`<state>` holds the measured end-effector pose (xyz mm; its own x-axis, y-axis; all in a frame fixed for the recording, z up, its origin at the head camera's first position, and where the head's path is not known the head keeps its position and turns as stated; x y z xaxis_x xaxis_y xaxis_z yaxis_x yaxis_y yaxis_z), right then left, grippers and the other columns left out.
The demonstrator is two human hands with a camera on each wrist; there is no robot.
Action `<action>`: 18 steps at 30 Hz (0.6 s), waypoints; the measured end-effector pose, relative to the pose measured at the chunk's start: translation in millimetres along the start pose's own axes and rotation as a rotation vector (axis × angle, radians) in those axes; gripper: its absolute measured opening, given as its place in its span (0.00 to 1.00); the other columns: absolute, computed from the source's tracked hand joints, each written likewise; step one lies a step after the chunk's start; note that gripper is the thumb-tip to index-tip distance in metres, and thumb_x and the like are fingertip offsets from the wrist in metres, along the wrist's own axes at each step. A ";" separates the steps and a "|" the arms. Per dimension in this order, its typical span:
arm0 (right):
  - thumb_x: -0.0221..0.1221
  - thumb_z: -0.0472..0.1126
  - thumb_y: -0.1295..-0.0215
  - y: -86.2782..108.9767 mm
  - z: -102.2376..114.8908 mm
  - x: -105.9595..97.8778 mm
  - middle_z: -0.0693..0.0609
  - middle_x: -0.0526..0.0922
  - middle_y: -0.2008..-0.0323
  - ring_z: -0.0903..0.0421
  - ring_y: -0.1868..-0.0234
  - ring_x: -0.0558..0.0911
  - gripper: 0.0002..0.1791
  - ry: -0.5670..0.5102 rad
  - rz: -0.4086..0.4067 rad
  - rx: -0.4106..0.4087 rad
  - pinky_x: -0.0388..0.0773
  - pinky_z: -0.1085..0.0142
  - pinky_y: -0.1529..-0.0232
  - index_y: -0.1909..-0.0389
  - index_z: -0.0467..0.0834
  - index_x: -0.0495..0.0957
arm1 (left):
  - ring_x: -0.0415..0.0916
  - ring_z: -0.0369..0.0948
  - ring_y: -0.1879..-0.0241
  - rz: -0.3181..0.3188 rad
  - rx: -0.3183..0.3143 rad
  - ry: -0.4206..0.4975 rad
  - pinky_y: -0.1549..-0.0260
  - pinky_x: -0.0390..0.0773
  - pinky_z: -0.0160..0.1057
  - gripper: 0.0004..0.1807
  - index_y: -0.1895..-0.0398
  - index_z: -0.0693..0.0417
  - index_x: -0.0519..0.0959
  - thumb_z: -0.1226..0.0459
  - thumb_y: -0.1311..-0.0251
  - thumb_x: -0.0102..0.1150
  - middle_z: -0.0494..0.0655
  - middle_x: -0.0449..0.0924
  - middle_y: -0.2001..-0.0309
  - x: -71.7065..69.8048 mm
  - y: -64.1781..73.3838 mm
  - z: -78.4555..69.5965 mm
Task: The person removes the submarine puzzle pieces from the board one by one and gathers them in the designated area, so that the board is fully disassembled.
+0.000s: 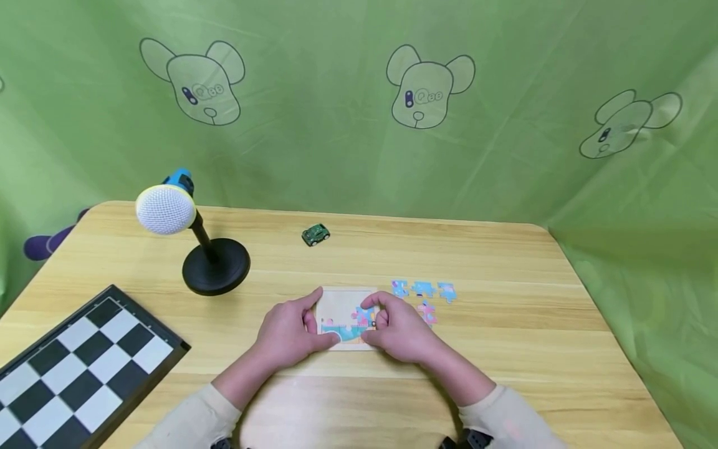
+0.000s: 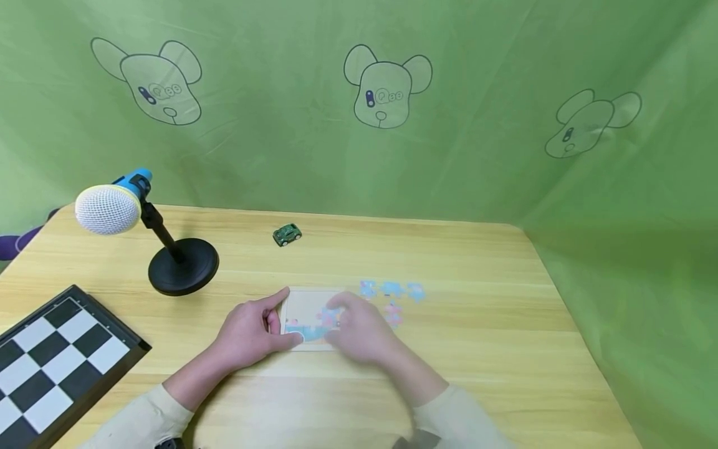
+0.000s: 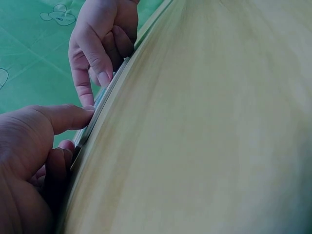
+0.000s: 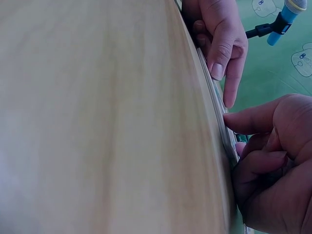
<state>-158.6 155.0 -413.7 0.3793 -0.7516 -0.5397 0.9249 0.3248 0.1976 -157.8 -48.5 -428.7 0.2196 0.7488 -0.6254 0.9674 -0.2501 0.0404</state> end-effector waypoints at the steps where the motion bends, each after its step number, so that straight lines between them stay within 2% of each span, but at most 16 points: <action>1: 0.69 0.31 0.45 0.1 0.3 -0.2 0.54 0.66 0.84 0.58 0.84 0.64 0.24 -0.004 -0.001 0.004 0.65 0.66 0.78 0.47 0.40 0.74 | 0.67 0.37 0.82 -0.002 0.002 -0.001 0.78 0.67 0.39 0.49 0.29 0.59 0.69 0.52 0.55 0.80 0.35 0.72 0.81 -0.1 -0.1 -0.1; 7: 0.70 0.31 0.45 0.5 0.5 -1.0 0.54 0.65 0.85 0.58 0.85 0.63 0.25 -0.029 -0.007 0.025 0.62 0.67 0.79 0.49 0.41 0.72 | 0.67 0.37 0.82 -0.006 0.003 -0.005 0.78 0.66 0.39 0.49 0.29 0.59 0.69 0.51 0.55 0.80 0.35 0.72 0.81 -0.2 -0.6 -0.6; 18: 0.71 0.31 0.45 -0.3 0.1 -1.1 0.55 0.63 0.86 0.58 0.85 0.61 0.24 -0.030 0.005 0.006 0.63 0.66 0.78 0.50 0.44 0.71 | 0.67 0.37 0.82 -0.003 -0.001 -0.008 0.78 0.66 0.39 0.49 0.29 0.59 0.69 0.51 0.55 0.80 0.35 0.72 0.81 -0.1 -0.1 -0.3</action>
<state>-159.4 155.7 -413.1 0.3840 -0.7670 -0.5141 0.9233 0.3248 0.2052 -157.8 -48.4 -428.4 0.2153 0.7448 -0.6316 0.9682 -0.2470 0.0387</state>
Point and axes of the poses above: each hand's wrist, its own y-axis away from the middle knuckle, its own x-axis out of the palm, z = x × y, the point moved 5 cm from there along -y, towards the middle knuckle
